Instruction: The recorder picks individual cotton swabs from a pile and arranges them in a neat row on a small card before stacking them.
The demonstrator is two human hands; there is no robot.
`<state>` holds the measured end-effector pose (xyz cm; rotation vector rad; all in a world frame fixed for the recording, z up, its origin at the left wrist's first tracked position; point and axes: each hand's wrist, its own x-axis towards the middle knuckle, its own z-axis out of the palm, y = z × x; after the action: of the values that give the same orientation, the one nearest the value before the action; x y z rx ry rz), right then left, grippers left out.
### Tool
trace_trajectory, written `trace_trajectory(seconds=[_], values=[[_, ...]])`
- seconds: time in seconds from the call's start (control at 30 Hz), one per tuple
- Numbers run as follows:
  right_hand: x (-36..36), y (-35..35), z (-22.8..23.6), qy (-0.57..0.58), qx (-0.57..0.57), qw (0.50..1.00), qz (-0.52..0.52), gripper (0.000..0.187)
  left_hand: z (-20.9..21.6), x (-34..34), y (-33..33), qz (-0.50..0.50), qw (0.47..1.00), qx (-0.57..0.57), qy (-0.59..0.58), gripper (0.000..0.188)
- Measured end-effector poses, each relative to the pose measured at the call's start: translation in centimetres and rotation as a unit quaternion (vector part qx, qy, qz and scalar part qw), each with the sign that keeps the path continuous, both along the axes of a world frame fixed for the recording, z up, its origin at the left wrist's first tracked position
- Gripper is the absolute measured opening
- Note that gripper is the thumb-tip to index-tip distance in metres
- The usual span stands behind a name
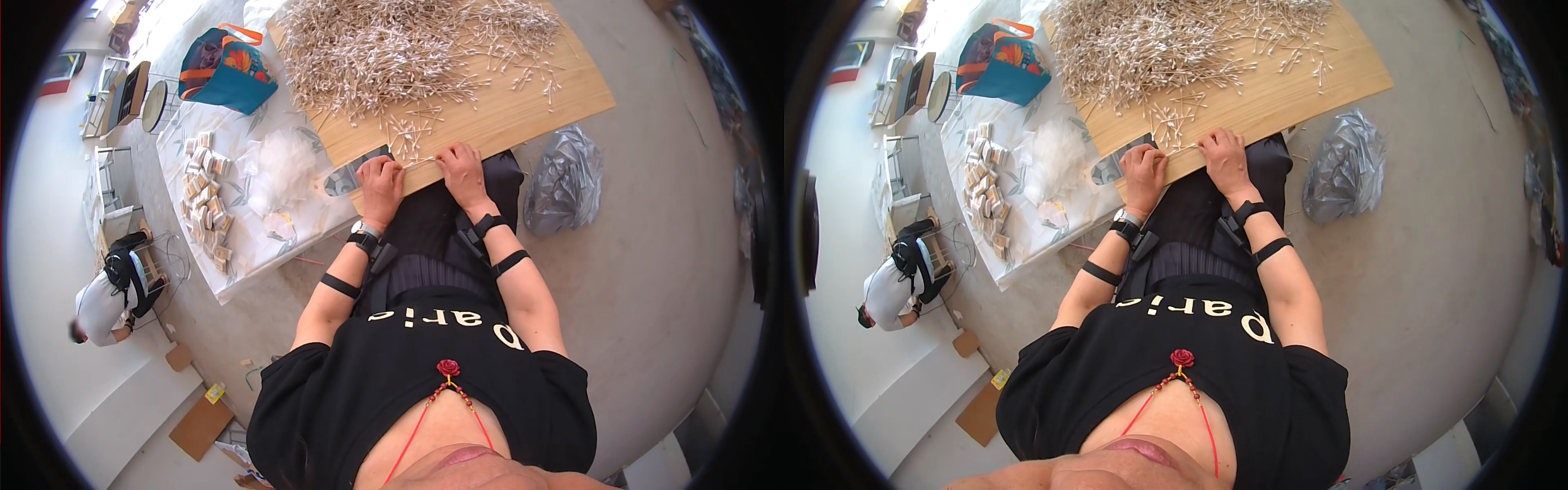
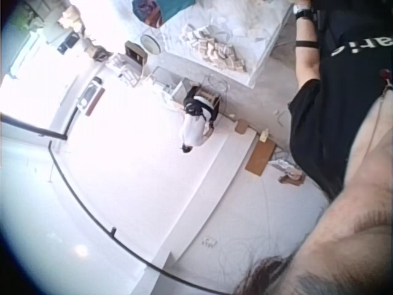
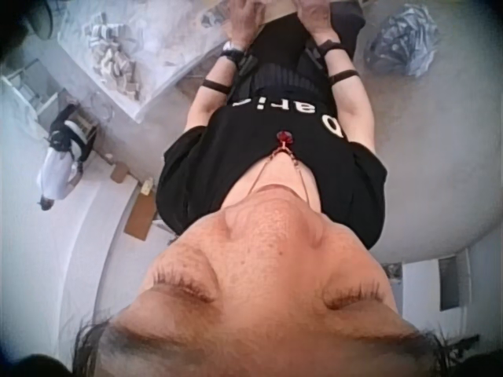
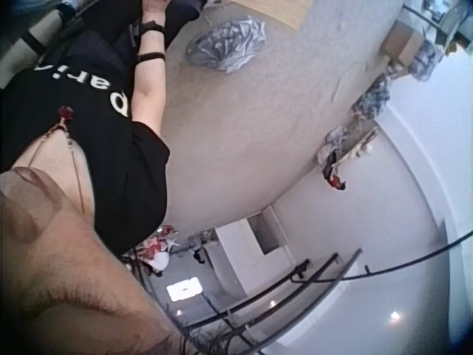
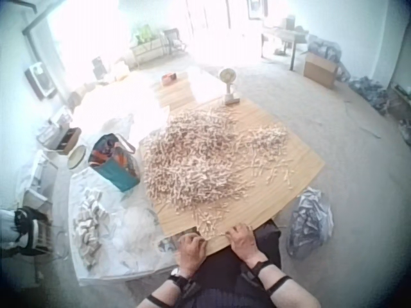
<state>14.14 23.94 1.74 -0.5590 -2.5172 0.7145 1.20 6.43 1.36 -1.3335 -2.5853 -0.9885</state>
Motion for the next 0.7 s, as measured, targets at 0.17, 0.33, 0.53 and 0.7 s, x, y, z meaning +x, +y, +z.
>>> trace_trajectory(seconds=[0.17, 0.33, 0.53, 0.7], values=[[-0.7, -0.1, 0.1, 0.027, -0.011, 1.000, 0.011, 0.014, -0.4, 0.2, 0.1, -0.033, 0.998, 0.040, -0.022, 0.016], [-2.6, -0.9, 1.4, 0.025, -0.049, 0.998, -0.008, 0.012, -0.7, 0.1, 0.0, -0.032, 0.997, 0.055, -0.032, 0.018], [-4.1, -2.2, 0.4, -0.048, -0.023, 0.999, -0.003, 0.018, 0.0, 0.3, -0.1, -0.072, 0.996, 0.044, -0.023, 0.020], [-4.7, -2.4, 0.1, -0.079, -0.006, 0.997, -0.025, 0.016, 0.2, 0.3, -0.2, -0.079, 0.995, 0.055, -0.017, 0.020]])
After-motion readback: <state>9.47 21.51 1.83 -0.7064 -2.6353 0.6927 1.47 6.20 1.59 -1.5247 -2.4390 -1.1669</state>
